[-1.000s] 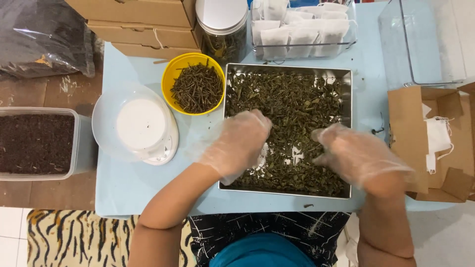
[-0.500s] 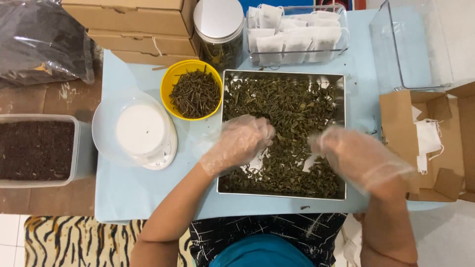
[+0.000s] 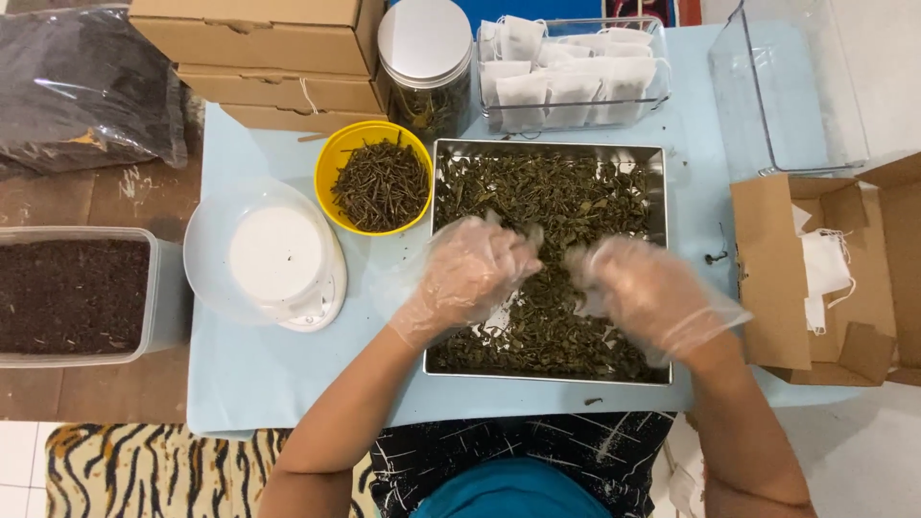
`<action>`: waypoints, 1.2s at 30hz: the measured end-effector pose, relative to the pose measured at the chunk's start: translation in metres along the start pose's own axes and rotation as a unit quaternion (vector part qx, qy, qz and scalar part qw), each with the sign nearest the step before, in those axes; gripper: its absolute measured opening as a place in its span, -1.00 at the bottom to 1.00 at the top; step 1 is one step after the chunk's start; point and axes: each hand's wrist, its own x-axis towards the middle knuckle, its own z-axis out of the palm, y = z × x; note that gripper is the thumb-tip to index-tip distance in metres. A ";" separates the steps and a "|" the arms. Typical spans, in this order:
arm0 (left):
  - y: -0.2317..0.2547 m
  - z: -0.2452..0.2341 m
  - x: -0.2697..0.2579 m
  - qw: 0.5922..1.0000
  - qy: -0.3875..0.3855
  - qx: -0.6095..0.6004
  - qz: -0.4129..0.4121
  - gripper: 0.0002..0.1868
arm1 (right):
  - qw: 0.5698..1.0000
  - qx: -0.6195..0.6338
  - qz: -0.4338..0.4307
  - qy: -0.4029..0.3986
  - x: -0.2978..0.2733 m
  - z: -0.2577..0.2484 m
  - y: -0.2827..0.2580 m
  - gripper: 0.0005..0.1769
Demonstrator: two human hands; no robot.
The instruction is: Putting on protective gloves and manually filling small tea bags with loose tea leaves from a metal tray.
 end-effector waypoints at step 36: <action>-0.033 -0.005 0.018 0.324 -0.319 -0.836 -0.309 -0.22 | 0.820 -0.551 -0.078 0.134 0.027 -0.006 -0.010 -0.51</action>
